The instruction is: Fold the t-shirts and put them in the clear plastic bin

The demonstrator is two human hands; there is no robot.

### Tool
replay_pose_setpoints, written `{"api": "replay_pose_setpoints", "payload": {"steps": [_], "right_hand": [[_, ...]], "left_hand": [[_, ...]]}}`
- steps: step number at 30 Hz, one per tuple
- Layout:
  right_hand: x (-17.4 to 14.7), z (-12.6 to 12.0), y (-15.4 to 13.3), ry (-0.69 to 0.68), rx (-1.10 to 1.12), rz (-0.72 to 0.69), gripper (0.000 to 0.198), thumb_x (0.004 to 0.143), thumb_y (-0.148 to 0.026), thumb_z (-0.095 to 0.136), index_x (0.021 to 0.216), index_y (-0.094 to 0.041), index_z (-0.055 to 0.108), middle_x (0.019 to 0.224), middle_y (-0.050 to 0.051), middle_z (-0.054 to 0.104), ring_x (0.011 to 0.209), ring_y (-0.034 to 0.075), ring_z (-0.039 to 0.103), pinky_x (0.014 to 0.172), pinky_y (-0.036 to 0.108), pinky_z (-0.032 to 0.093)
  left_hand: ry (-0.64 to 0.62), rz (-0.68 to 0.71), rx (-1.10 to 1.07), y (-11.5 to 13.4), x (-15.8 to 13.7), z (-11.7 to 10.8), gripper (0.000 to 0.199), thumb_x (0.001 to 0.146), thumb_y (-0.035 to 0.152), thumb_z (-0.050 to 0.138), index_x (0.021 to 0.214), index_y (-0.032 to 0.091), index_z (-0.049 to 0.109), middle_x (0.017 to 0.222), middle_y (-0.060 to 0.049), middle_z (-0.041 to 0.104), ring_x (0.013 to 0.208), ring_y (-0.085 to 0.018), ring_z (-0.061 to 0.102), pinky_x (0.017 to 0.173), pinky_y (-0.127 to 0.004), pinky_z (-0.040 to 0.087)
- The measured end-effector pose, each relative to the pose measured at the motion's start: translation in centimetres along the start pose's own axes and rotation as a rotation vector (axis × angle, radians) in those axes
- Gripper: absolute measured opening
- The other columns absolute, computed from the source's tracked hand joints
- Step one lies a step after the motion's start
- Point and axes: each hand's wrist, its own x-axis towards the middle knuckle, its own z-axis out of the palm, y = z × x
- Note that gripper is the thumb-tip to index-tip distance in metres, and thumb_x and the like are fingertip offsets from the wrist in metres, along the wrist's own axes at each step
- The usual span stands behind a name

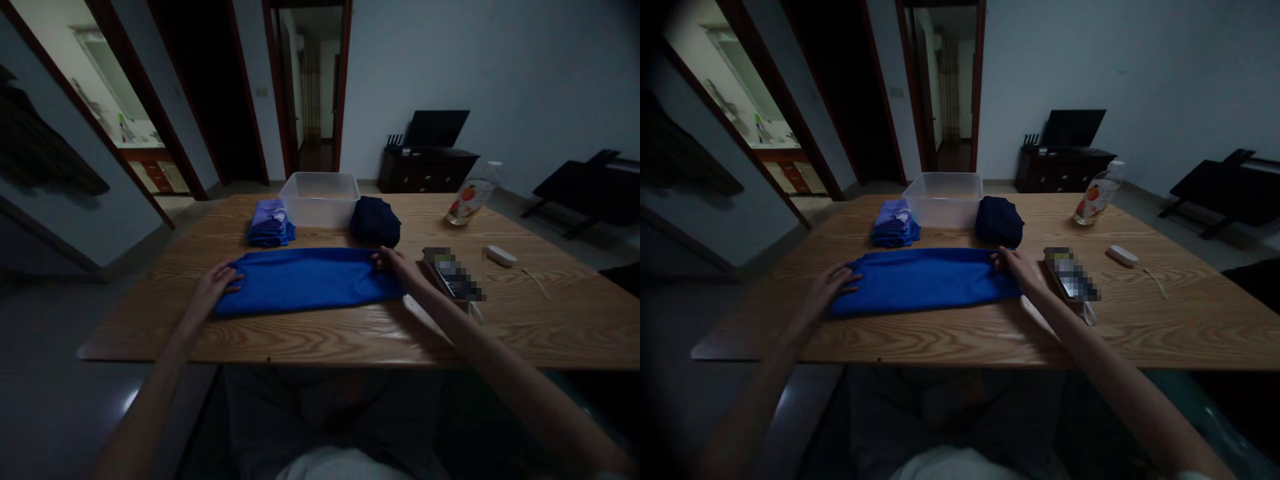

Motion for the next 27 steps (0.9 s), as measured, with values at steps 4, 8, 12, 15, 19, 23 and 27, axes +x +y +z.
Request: {"api": "replay_pose_setpoints", "payload": {"steps": [4,8,12,15,19,23,27], "right_hand": [[-1.1,0.4,1.8,-0.065,-0.378,-0.200,0.040,0.100,-0.055,0.058,0.105,-0.018,0.074,0.109,0.014,0.073,0.105,0.032,0.067,0.105,0.052,0.052],[-4.8,-0.5,3.5,-0.219,-1.028,-0.568,0.050,0.112,-0.045,0.041,0.152,-0.020,0.057,0.157,0.014,0.054,0.149,0.033,0.043,0.127,0.057,0.030],[-6.6,-1.8,4.6,-0.211,-1.165,-0.551,0.054,0.115,-0.046,0.034,0.162,-0.021,0.046,0.168,0.012,0.040,0.158,0.031,0.032,0.127,0.056,0.033],[-7.4,-2.0,4.7,-0.186,-1.222,-0.552,0.060,0.115,-0.051,0.035,0.163,-0.016,0.044,0.168,0.018,0.037,0.160,0.033,0.028,0.127,0.057,0.033],[-8.9,-1.5,3.4,-0.098,-1.324,-0.586,0.072,0.110,-0.062,0.047,0.163,-0.013,0.043,0.169,0.022,0.034,0.159,0.039,0.026,0.126,0.060,0.032],[-9.5,-1.4,1.2,-0.130,-1.450,-0.689,0.042,0.107,-0.028,0.060,0.146,-0.012,0.063,0.162,0.020,0.046,0.153,0.039,0.038,0.128,0.059,0.031],[-9.4,-1.3,-0.3,-0.239,-1.464,-0.725,0.027,0.101,-0.010,0.061,0.125,-0.013,0.074,0.138,0.014,0.068,0.132,0.031,0.059,0.123,0.051,0.040]], "left_hand": [[-0.052,0.198,0.386,-3.2,0.1,1.9,0.065,0.094,0.043,0.062,0.153,0.017,0.052,0.155,-0.019,0.057,0.134,-0.031,0.063,0.117,-0.053,0.050],[-0.119,0.463,0.808,-5.9,-2.6,1.7,0.059,0.106,0.051,0.042,0.152,0.017,0.058,0.166,-0.015,0.044,0.155,-0.034,0.040,0.130,-0.058,0.029],[-0.062,0.503,0.935,-7.6,-4.3,1.4,0.063,0.110,0.050,0.031,0.161,0.016,0.047,0.173,-0.017,0.030,0.161,-0.033,0.028,0.131,-0.055,0.028],[-0.019,0.508,0.976,-8.2,-4.8,1.2,0.064,0.110,0.049,0.030,0.163,0.015,0.042,0.172,-0.016,0.033,0.163,-0.034,0.022,0.131,-0.055,0.027],[-0.055,0.510,1.042,-8.0,-5.3,1.0,0.061,0.107,0.046,0.032,0.154,0.015,0.054,0.169,-0.016,0.040,0.163,-0.038,0.021,0.129,-0.059,0.027],[0.013,0.412,1.047,-7.0,-5.6,1.0,0.069,0.102,0.058,0.040,0.156,0.017,0.050,0.163,-0.019,0.047,0.156,-0.041,0.035,0.123,-0.061,0.035],[0.117,0.316,1.018,-5.8,-5.3,0.9,0.077,0.100,0.065,0.038,0.157,0.013,0.048,0.154,-0.022,0.055,0.144,-0.040,0.051,0.117,-0.057,0.043]]}}
